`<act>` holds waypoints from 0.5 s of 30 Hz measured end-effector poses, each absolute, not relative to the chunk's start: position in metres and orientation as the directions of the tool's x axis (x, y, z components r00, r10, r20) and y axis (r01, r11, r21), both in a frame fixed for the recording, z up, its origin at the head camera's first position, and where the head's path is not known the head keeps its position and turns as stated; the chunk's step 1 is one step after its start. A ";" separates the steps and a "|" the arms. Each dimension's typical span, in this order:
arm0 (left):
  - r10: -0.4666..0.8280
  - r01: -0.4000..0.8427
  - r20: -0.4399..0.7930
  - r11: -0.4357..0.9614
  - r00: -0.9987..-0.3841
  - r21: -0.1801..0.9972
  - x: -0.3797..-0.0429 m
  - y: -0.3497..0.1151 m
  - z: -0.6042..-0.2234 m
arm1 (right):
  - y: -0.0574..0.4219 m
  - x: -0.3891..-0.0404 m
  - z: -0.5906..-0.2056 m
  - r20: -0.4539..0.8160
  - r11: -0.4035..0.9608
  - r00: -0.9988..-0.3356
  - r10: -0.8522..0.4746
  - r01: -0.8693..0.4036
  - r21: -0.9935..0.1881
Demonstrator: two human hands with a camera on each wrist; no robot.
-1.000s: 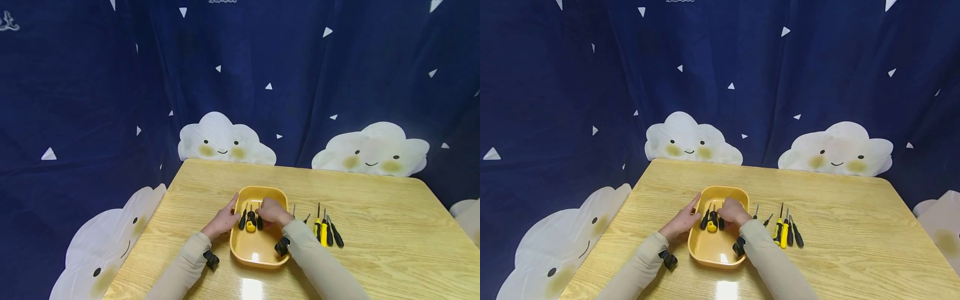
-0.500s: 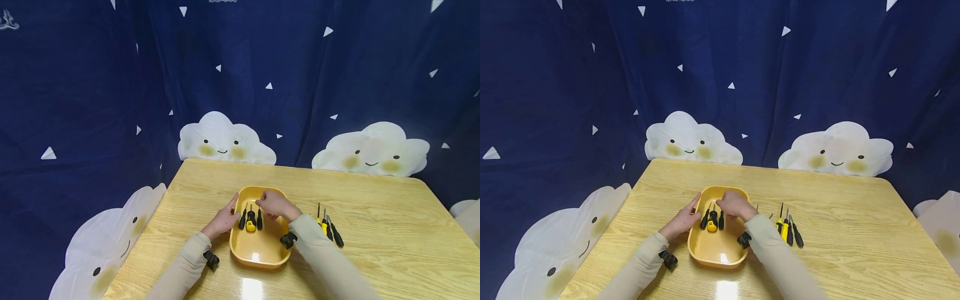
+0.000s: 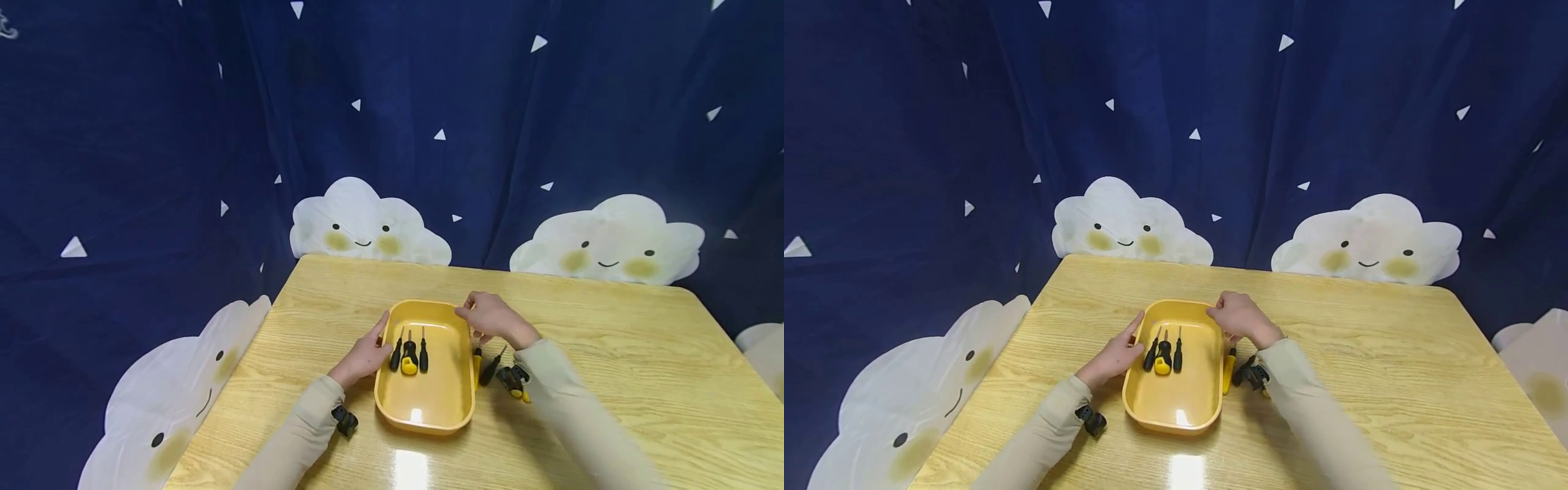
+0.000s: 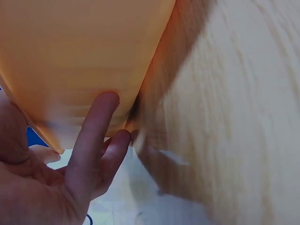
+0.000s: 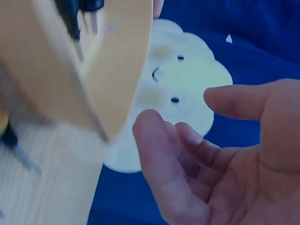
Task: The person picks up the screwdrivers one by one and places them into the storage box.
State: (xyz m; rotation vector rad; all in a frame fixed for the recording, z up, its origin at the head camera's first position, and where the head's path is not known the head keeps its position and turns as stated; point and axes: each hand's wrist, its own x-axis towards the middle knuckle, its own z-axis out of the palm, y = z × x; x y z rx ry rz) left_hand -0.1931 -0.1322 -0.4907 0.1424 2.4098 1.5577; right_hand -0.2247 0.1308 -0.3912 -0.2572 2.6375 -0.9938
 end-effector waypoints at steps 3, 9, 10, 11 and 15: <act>0.227 -0.062 -0.171 0.420 -0.959 0.906 -0.193 -0.132 -0.492 | 0.147 -0.226 -0.388 -0.225 0.759 -0.941 -0.253 -0.049 -0.649; 0.231 -0.070 -0.178 0.413 -0.957 0.908 -0.193 -0.133 -0.493 | 0.182 -0.223 -0.390 -0.248 0.786 -0.942 -0.227 -0.027 -0.618; 0.231 -0.067 -0.176 0.411 -0.957 0.909 -0.192 -0.133 -0.493 | 0.187 -0.223 -0.391 -0.252 0.792 -0.942 -0.224 -0.024 -0.611; 0.231 -0.065 -0.174 0.412 -0.957 0.909 -0.193 -0.133 -0.493 | 0.193 -0.222 -0.393 -0.254 0.796 -0.941 -0.224 -0.026 -0.605; 0.226 -0.052 -0.159 0.419 -0.961 0.906 -0.193 -0.133 -0.492 | 0.214 -0.220 -0.400 -0.259 0.815 -0.941 -0.217 -0.029 -0.579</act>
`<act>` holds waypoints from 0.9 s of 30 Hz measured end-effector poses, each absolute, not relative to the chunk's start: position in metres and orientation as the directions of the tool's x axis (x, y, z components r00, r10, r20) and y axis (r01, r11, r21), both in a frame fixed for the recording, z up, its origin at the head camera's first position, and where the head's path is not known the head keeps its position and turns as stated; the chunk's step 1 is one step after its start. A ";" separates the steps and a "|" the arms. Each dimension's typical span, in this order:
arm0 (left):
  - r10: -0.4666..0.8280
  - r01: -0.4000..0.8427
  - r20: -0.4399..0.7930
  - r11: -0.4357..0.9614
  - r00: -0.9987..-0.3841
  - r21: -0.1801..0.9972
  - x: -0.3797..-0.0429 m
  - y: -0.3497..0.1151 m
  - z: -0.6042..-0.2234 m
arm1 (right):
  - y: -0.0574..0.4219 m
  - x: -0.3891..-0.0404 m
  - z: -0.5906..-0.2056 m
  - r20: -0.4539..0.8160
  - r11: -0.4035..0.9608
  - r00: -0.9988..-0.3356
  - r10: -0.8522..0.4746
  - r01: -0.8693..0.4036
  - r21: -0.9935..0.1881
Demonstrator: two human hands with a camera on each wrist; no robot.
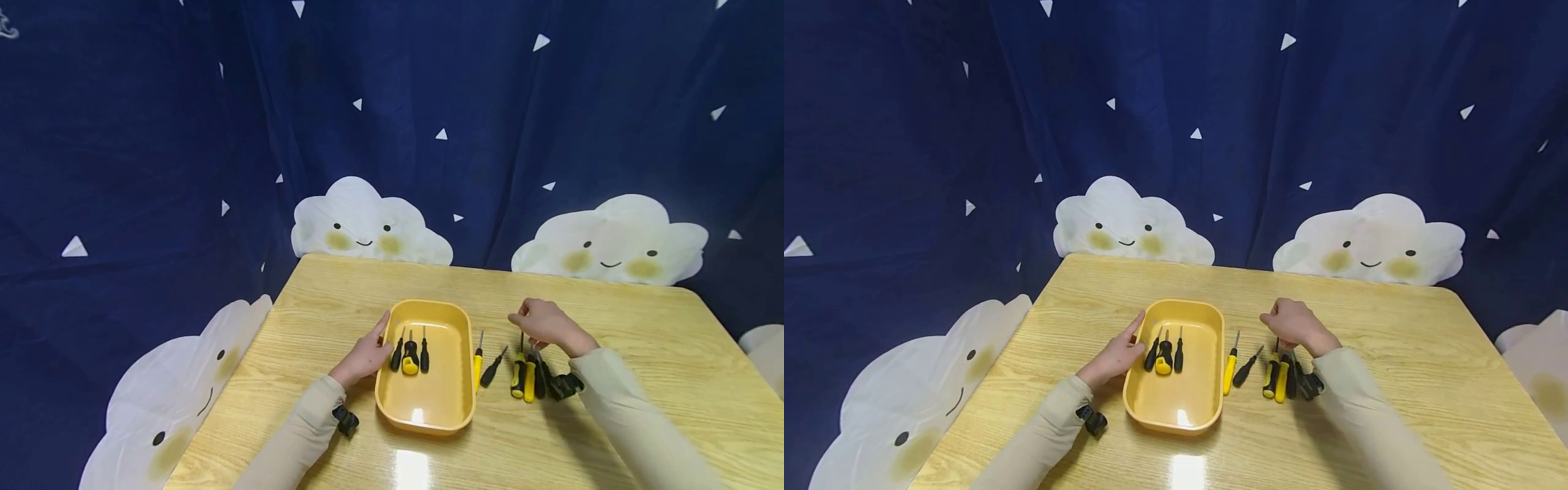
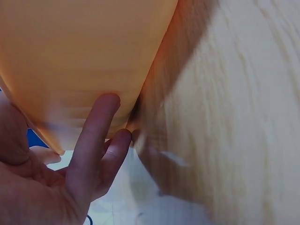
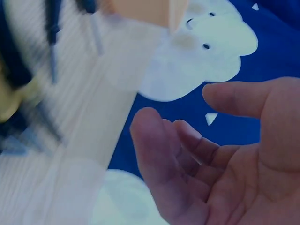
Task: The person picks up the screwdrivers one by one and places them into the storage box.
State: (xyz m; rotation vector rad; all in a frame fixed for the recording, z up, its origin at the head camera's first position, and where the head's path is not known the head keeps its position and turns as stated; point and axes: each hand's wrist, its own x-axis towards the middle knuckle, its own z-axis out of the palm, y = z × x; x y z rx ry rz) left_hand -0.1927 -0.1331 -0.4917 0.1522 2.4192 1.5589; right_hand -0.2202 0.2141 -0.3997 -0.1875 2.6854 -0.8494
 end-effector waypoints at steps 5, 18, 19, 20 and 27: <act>0.216 -0.044 -0.151 0.434 -0.965 0.900 -0.192 -0.131 -0.490 | 0.234 -0.216 -0.409 -0.288 0.823 -0.936 -0.200 -0.001 -0.568; 0.204 -0.059 -0.160 0.430 -0.966 0.901 -0.193 -0.129 -0.493 | 0.260 -0.206 -0.435 -0.305 0.831 -0.932 -0.196 0.007 -0.557; 0.202 -0.059 -0.160 0.432 -0.966 0.900 -0.193 -0.129 -0.493 | 0.261 -0.205 -0.437 -0.300 0.834 -0.933 -0.198 0.000 -0.552; 0.198 -0.060 -0.160 0.434 -0.967 0.899 -0.193 -0.129 -0.492 | 0.262 -0.205 -0.440 -0.301 0.836 -0.933 -0.197 0.001 -0.549; 0.200 -0.038 -0.141 0.446 -0.970 0.894 -0.193 -0.130 -0.491 | 0.266 -0.204 -0.454 -0.321 0.812 -0.921 -0.222 0.007 -0.583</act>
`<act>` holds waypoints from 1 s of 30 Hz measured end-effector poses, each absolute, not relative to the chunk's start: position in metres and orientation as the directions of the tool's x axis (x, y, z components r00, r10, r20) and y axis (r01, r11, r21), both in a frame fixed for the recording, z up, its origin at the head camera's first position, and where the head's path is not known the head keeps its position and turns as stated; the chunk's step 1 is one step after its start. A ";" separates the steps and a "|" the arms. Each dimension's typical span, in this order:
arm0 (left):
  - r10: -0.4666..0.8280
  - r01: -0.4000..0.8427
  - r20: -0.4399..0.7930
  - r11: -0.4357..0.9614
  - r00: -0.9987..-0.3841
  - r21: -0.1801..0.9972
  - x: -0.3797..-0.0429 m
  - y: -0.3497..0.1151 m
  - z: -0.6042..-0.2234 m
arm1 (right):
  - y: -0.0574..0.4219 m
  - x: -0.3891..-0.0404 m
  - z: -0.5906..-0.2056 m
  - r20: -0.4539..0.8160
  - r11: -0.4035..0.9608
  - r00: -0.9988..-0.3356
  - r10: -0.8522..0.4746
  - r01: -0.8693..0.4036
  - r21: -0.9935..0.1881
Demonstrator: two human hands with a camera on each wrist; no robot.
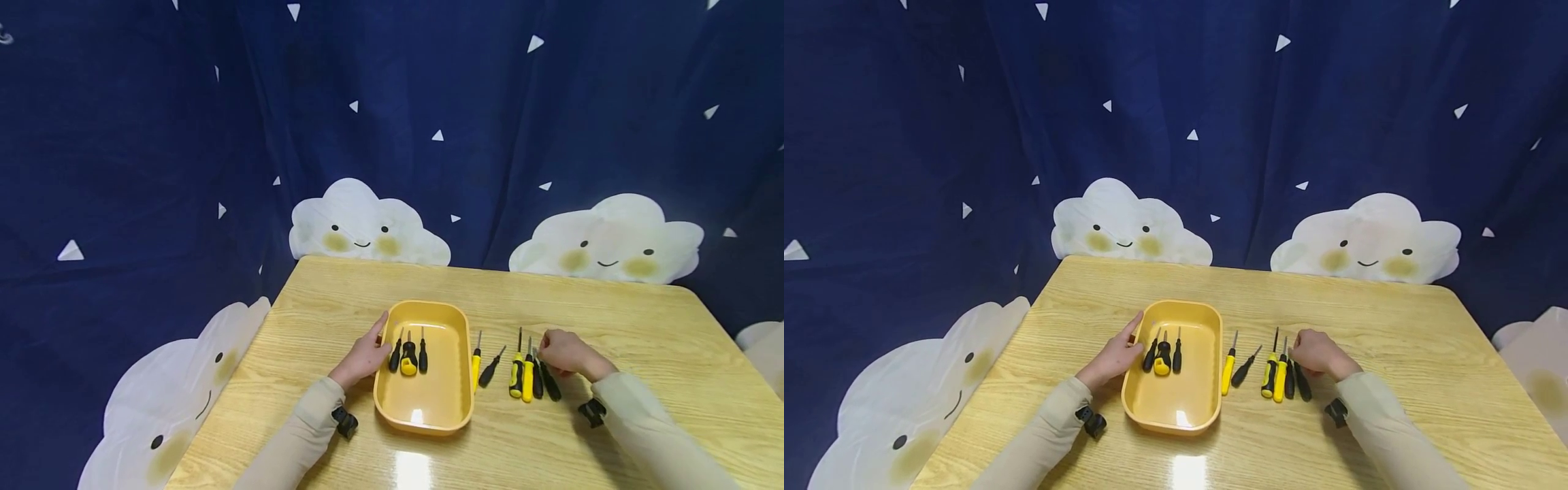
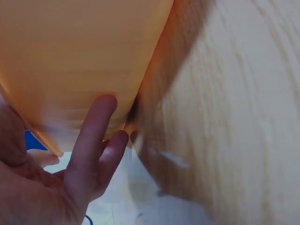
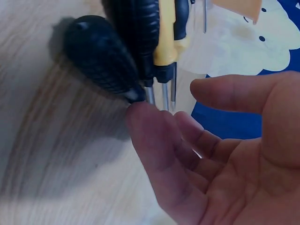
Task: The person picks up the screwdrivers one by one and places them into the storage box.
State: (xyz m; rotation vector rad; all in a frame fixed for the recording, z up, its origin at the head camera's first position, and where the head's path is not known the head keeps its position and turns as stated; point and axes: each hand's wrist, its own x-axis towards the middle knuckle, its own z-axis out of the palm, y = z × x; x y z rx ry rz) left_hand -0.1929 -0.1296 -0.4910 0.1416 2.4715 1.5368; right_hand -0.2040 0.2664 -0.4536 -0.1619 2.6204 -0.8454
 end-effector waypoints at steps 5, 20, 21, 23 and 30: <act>0.207 -0.032 -0.137 0.442 -0.969 0.896 -0.193 -0.129 -0.490 | 0.269 -0.203 -0.460 -0.334 0.818 -0.917 -0.219 0.014 -0.575; 0.192 -0.044 -0.146 0.456 -0.970 0.889 -0.197 -0.129 -0.490 | 0.274 -0.198 -0.467 -0.341 0.824 -0.916 -0.210 0.021 -0.566; 0.193 -0.042 -0.145 0.457 -0.970 0.889 -0.197 -0.129 -0.490 | 0.274 -0.198 -0.468 -0.340 0.829 -0.917 -0.210 0.018 -0.559; 0.194 -0.037 -0.141 0.458 -0.971 0.888 -0.197 -0.129 -0.490 | 0.273 -0.198 -0.467 -0.340 0.838 -0.918 -0.204 0.016 -0.546; 0.196 -0.036 -0.140 0.456 -0.970 0.889 -0.197 -0.129 -0.490 | 0.269 -0.196 -0.470 -0.342 0.873 -0.920 -0.193 -0.002 -0.488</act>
